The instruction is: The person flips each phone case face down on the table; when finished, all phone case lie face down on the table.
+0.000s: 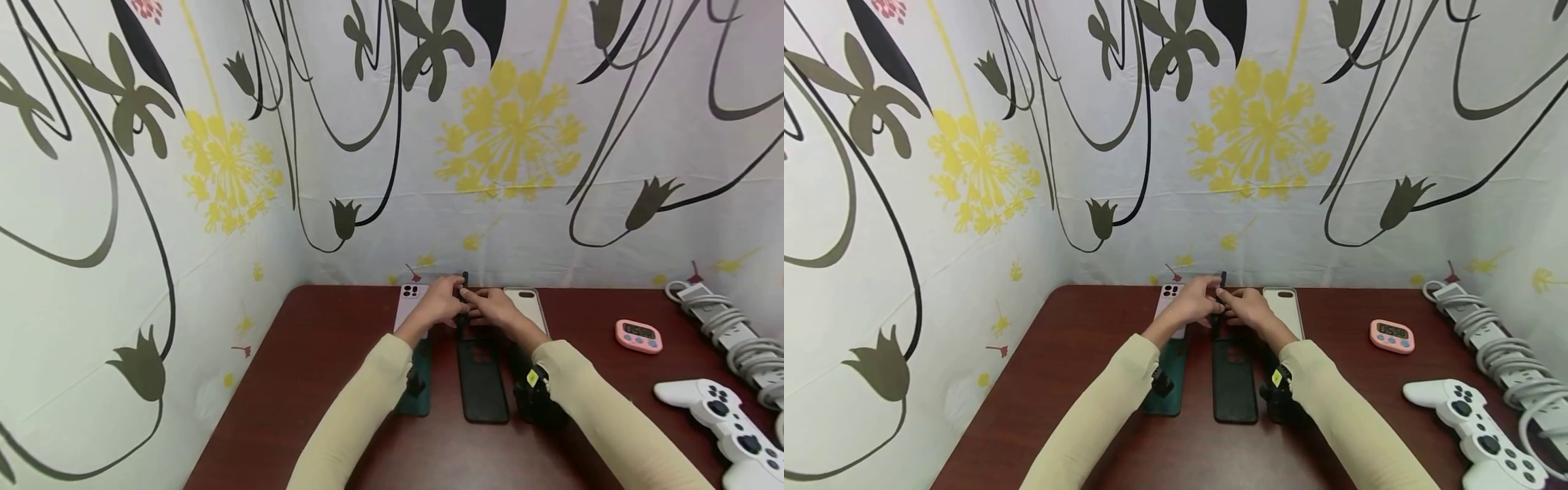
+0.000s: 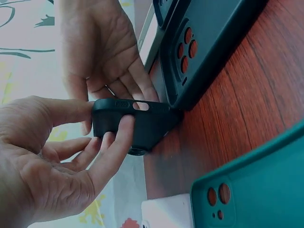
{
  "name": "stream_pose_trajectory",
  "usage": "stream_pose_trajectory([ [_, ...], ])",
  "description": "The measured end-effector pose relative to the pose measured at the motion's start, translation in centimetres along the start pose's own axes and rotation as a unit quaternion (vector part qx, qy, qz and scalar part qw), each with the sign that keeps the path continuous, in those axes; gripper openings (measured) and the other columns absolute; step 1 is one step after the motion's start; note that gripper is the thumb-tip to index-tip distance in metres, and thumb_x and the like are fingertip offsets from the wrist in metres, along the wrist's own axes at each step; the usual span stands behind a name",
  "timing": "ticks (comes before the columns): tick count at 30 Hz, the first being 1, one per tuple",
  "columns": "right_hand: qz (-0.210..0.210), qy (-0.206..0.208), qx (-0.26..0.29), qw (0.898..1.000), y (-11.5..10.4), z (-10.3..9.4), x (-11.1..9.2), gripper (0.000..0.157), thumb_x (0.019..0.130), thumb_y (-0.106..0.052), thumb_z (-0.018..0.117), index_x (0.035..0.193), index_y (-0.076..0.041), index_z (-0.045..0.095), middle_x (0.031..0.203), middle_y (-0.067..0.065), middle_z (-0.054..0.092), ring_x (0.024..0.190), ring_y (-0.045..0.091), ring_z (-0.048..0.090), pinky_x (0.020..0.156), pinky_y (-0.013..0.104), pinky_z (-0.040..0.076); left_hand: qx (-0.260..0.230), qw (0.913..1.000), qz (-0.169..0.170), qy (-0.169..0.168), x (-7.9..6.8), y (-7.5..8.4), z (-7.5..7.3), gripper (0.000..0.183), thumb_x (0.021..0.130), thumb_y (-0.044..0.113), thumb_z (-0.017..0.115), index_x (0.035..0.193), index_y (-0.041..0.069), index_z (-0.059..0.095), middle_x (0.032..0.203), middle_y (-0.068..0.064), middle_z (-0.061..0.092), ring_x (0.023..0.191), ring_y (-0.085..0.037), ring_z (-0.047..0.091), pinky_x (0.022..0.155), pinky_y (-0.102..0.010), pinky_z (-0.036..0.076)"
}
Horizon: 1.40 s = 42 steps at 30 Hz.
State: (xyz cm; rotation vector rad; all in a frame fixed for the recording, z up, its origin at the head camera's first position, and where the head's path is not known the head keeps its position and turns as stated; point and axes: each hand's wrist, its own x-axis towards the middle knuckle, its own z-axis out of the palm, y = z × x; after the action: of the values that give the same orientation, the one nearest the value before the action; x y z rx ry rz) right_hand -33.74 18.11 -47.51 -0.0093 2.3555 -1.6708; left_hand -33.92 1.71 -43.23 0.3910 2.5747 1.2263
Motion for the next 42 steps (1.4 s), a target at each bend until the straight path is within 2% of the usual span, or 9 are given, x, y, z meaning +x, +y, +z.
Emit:
stream_pose_trajectory([
  [3,-0.004,0.019,-0.002,1.0,0.1,-0.2,0.0,0.07,0.108,-0.044,0.057,0.153,0.009,0.046,0.147,0.03,0.059,0.105,0.016,0.075,0.099,0.043,0.063,-0.029,0.9995,-0.006,-0.009,0.1,0.1,0.3,0.067,0.098,0.006,0.074,0.159,0.012,0.048,0.16,-0.007,0.053,0.096,-0.024,0.073,0.067,-0.041,0.066],
  [8,-0.001,0.032,0.022,0.999,0.0,-0.4,0.0,0.066,0.109,-0.037,0.059,0.157,0.005,0.043,0.152,0.029,0.054,0.092,0.003,0.071,0.103,0.045,0.061,-0.058,0.9981,-0.012,-0.013,0.4,0.0,0.7,0.069,0.096,0.005,0.076,0.159,0.01,0.048,0.159,-0.01,0.055,0.086,-0.026,0.073,0.069,-0.047,0.067],
  [13,-0.013,0.064,0.01,0.998,0.0,-0.3,-0.3,0.057,0.109,-0.03,0.058,0.153,0.005,0.048,0.148,0.029,0.056,0.088,0.004,0.07,0.094,0.043,0.064,-0.08,0.9963,-0.024,-0.022,0.4,-0.5,1.0,0.069,0.098,0.015,0.077,0.159,0.009,0.046,0.155,-0.015,0.057,0.102,-0.03,0.075,0.073,-0.048,0.067],
  [18,-0.018,0.117,-0.027,0.993,0.4,0.0,-0.6,0.047,0.108,-0.029,0.059,0.141,0.003,0.061,0.135,0.025,0.066,0.088,0.009,0.067,0.077,0.03,0.062,-0.063,0.9961,-0.049,-0.037,0.3,-1.7,1.4,0.072,0.1,0.037,0.074,0.16,0.01,0.045,0.157,-0.015,0.055,0.122,-0.033,0.068,0.078,-0.047,0.067],
  [22,-0.011,0.137,-0.017,0.99,0.6,0.2,-0.6,0.045,0.107,-0.029,0.06,0.139,0.004,0.063,0.129,0.023,0.068,0.085,0.01,0.067,0.071,0.026,0.06,-0.063,0.9954,-0.061,-0.038,0.3,-2.3,1.7,0.079,0.099,0.047,0.073,0.161,0.01,0.042,0.157,-0.018,0.052,0.119,-0.033,0.069,0.078,-0.044,0.067],
  [26,-0.001,0.147,-0.002,0.989,0.6,0.2,-0.7,0.044,0.107,-0.028,0.06,0.138,0.003,0.064,0.133,0.023,0.066,0.081,0.008,0.066,0.068,0.024,0.059,-0.068,0.9951,-0.065,-0.033,0.4,-2.5,1.8,0.083,0.098,0.051,0.073,0.162,0.01,0.04,0.156,-0.019,0.052,0.115,-0.032,0.071,0.077,-0.043,0.067],
  [32,0.011,0.151,0.028,0.988,0.4,0.1,-0.8,0.045,0.108,-0.027,0.058,0.142,0.003,0.062,0.139,0.024,0.062,0.08,0.005,0.066,0.071,0.025,0.061,-0.103,0.9923,-0.063,-0.027,0.3,-2.7,1.8,0.08,0.101,0.046,0.071,0.162,0.006,0.037,0.155,-0.02,0.052,0.127,-0.034,0.065,0.078,-0.045,0.067],
  [37,0.014,0.15,0.064,0.986,0.4,-0.2,-0.9,0.045,0.108,-0.025,0.058,0.142,0.004,0.061,0.137,0.024,0.063,0.08,0.004,0.068,0.071,0.023,0.062,-0.133,0.9892,-0.056,-0.026,0.3,-2.9,1.9,0.071,0.102,0.036,0.072,0.157,0.004,0.041,0.151,-0.021,0.055,0.121,-0.034,0.068,0.079,-0.046,0.067],
  [42,0.019,0.141,0.087,0.986,0.7,-0.5,-1.0,0.046,0.109,-0.023,0.057,0.144,0.006,0.058,0.141,0.029,0.06,0.098,0.021,0.077,0.073,0.025,0.064,-0.146,0.9872,-0.063,-0.016,0.5,-3.1,2.1,0.075,0.1,0.024,0.075,0.16,0.003,0.037,0.154,-0.024,0.052,0.126,-0.036,0.066,0.077,-0.044,0.067],
])
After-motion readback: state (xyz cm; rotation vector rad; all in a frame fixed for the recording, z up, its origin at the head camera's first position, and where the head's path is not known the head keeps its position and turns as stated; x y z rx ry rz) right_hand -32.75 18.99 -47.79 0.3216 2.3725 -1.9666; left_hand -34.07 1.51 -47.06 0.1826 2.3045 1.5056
